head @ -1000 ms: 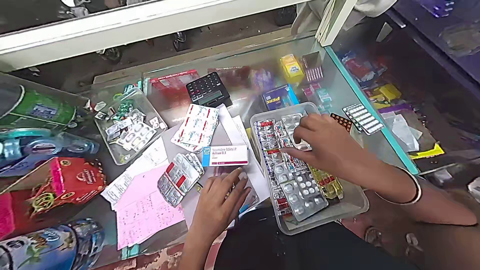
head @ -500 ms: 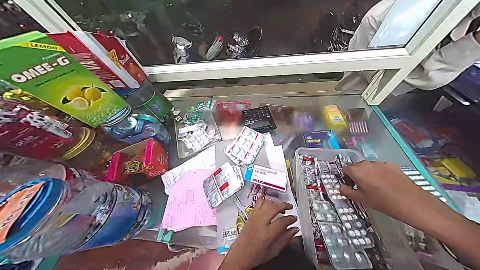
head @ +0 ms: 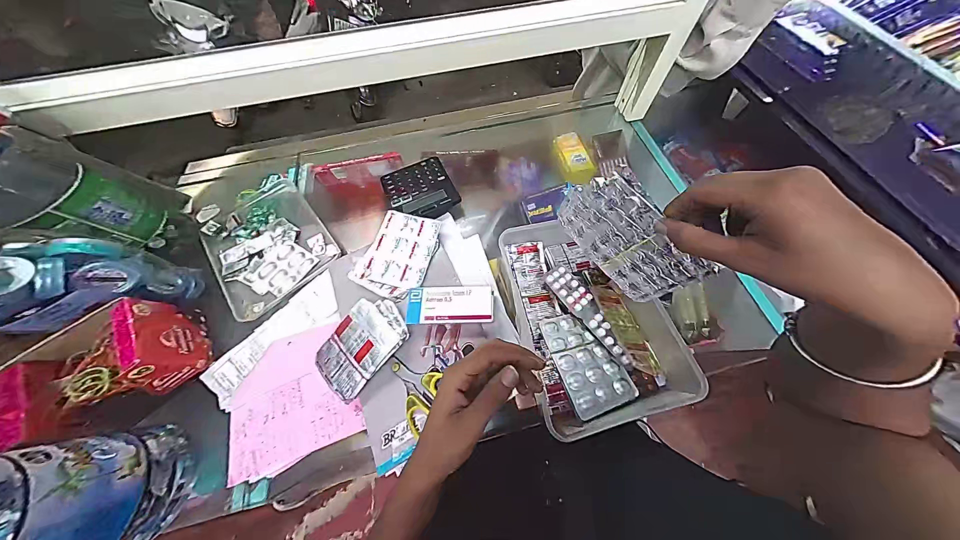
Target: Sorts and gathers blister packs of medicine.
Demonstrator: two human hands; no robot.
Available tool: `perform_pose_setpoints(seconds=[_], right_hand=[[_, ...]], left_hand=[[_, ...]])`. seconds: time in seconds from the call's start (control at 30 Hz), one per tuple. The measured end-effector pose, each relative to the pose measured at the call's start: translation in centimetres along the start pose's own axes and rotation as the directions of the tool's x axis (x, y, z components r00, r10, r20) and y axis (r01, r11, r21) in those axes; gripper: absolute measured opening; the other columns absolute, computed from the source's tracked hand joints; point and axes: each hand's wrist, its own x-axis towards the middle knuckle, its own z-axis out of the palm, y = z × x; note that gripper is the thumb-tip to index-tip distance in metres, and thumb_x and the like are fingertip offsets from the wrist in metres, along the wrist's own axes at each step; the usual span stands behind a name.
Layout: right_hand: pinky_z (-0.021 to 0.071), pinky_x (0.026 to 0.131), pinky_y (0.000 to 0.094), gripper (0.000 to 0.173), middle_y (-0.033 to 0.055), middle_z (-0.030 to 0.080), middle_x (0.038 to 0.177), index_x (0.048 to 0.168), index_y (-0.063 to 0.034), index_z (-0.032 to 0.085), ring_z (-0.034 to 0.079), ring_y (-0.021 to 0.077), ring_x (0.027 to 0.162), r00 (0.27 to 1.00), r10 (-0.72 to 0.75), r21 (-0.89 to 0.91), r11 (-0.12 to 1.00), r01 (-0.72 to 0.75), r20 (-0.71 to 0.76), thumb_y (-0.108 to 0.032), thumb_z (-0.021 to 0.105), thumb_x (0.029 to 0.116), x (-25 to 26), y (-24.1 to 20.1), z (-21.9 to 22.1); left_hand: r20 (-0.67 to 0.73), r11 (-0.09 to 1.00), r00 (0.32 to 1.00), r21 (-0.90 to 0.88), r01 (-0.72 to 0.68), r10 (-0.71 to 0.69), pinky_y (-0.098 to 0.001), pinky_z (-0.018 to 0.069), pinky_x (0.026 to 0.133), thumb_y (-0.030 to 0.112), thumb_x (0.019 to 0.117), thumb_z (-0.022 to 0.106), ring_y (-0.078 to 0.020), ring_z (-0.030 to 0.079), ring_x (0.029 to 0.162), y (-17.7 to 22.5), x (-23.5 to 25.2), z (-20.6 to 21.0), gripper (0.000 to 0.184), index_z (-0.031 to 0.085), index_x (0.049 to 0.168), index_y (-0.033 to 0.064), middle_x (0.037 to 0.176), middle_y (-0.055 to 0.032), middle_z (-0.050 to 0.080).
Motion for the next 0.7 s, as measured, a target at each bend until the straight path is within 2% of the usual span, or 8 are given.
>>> perform_pose_setpoints(seconds=[0.07,0.13,0.33,0.4,0.47,0.53,0.6,0.7], right_hand=[[0.0440,0.052,0.0196,0.020,-0.0064,0.062,0.075,0.091,-0.0127,0.072,0.053,0.0005,0.061,0.999,-0.012,0.033,0.999,0.014,-0.050,-0.028,0.059,0.0937,-0.2,0.1,0.1],[0.0443,0.054,0.0220,0.021,-0.0025,0.063,0.077,0.091,-0.0097,0.072,0.055,0.0036,0.063,0.993,-0.058,0.009,0.998,0.059,-0.106,-0.025,0.058,0.0942,-0.3,-0.3,0.6],[0.0479,0.063,0.0290,0.018,0.0079,0.066,0.080,0.093,-0.0028,0.074,0.062,0.0187,0.076,0.863,-0.459,-0.040,0.886,0.462,-0.213,-0.014,0.061,0.0973,0.4,-2.6,2.7],[0.0482,0.061,0.0321,0.015,0.0084,0.066,0.079,0.094,-0.0034,0.071,0.062,0.0214,0.073,0.791,-0.583,-0.058,0.810,0.584,-0.183,-0.010,0.058,0.0996,0.1,-3.8,4.0],[0.0485,0.063,0.0350,0.017,0.0100,0.066,0.084,0.099,-0.0025,0.065,0.062,0.0237,0.075,0.725,-0.683,-0.117,0.730,0.674,-0.088,-0.005,0.048,0.1033,-0.9,-5.2,5.3],[0.0460,0.063,0.0366,0.023,0.0119,0.066,0.088,0.102,0.0006,0.064,0.062,0.0249,0.076,0.648,-0.762,-0.204,0.633,0.747,0.008,0.000,0.042,0.1032,-2.1,-6.2,6.1],[0.0427,0.064,0.0354,0.025,0.0110,0.067,0.090,0.102,0.0003,0.065,0.060,0.0232,0.078,0.590,-0.805,-0.217,0.566,0.796,0.064,0.002,0.041,0.1031,-2.9,-6.3,6.7],[0.0441,0.066,0.0345,0.024,0.0092,0.069,0.091,0.104,-0.0024,0.067,0.061,0.0223,0.080,0.593,-0.804,-0.111,0.585,0.803,0.053,-0.003,0.043,0.1047,-3.7,-5.6,7.2]], left_hand=[[0.004,0.995,0.999,-0.080,0.052,-0.052,-0.0290,0.0586,0.090,0.033,0.1092,0.045,-0.0118,0.071,0.100,0.1,-0.1,-0.1,0.036,0.068,0.127,0.0120,0.120,-0.0042,0.071],[0.017,0.983,0.995,-0.155,0.096,-0.094,-0.0314,0.0583,0.093,0.040,0.1090,0.042,-0.0144,0.071,0.105,0.4,0.1,0.0,0.044,0.064,0.135,0.0120,0.125,-0.0058,0.071],[0.094,0.810,0.980,-0.553,0.196,-0.174,-0.0428,0.0475,0.111,0.062,0.0994,0.044,-0.0327,0.060,0.129,1.6,2.5,0.4,0.078,0.043,0.153,0.0049,0.144,-0.0192,0.058],[0.104,0.718,0.978,-0.666,0.205,-0.182,-0.0473,0.0442,0.114,0.069,0.0939,0.047,-0.0382,0.055,0.135,1.9,3.1,0.5,0.087,0.042,0.153,0.0052,0.148,-0.0220,0.054],[0.038,0.622,0.961,-0.755,0.207,-0.273,-0.0493,0.0494,0.108,0.072,0.0884,0.055,-0.0377,0.062,0.126,2.2,3.2,1.0,0.085,0.053,0.141,0.0051,0.136,-0.0205,0.063],[-0.018,0.578,0.920,-0.782,0.231,-0.393,-0.0483,0.0554,0.101,0.067,0.0940,0.052,-0.0353,0.067,0.118,2.4,3.1,1.2,0.077,0.053,0.139,0.0041,0.129,-0.0195,0.067],[-0.057,0.584,0.870,-0.763,0.278,-0.489,-0.0468,0.0593,0.095,0.046,0.1032,0.050,-0.0322,0.071,0.111,2.3,2.6,1.1,0.052,0.055,0.134,0.0043,0.125,-0.0181,0.069],[-0.093,0.608,0.822,-0.720,0.335,-0.562,-0.0446,0.0624,0.088,0.016,0.1024,0.050,-0.0282,0.074,0.102,2.2,1.7,1.0,0.029,0.059,0.128,0.0064,0.116,-0.0155,0.073]])
